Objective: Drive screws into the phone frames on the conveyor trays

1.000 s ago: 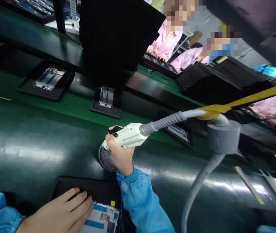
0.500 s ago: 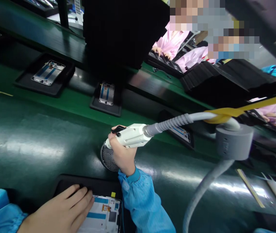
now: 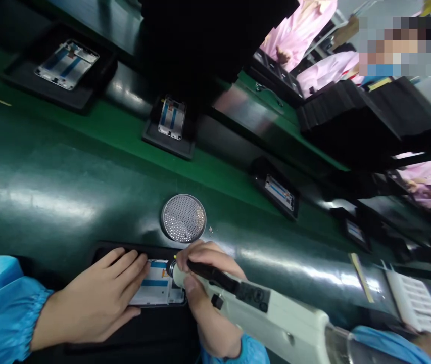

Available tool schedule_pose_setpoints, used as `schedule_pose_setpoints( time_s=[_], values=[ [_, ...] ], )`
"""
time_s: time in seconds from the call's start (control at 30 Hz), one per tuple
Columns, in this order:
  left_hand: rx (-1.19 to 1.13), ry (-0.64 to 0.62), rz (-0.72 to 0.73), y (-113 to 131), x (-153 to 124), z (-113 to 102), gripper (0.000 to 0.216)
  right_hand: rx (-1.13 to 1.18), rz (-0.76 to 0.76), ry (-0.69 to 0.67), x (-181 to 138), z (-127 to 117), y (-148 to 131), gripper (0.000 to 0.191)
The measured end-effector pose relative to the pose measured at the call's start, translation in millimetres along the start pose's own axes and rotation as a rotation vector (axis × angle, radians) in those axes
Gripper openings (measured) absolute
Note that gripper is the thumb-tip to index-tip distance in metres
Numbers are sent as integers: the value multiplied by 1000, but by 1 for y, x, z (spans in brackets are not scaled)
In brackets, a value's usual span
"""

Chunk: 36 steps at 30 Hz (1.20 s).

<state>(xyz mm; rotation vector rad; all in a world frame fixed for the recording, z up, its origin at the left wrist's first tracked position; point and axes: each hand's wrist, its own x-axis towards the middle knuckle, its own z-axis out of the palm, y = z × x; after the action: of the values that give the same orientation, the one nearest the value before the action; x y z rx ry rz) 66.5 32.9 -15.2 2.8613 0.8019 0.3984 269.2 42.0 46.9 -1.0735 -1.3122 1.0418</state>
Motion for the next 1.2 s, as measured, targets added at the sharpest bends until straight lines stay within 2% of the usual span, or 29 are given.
schedule_pose_setpoints(
  time_s=[0.23, 1.0, 1.2],
  values=[
    [-17, 0, 4, 0, 1, 0, 56, 8, 16, -42, 0, 6, 8, 26],
    [-50, 32, 0, 1, 2, 0, 54, -36, 23, -38, 3, 15, 8, 24],
    [-74, 35, -5, 2, 3, -2, 46, -39, 22, -35, 1, 19, 6, 20]
  ],
)
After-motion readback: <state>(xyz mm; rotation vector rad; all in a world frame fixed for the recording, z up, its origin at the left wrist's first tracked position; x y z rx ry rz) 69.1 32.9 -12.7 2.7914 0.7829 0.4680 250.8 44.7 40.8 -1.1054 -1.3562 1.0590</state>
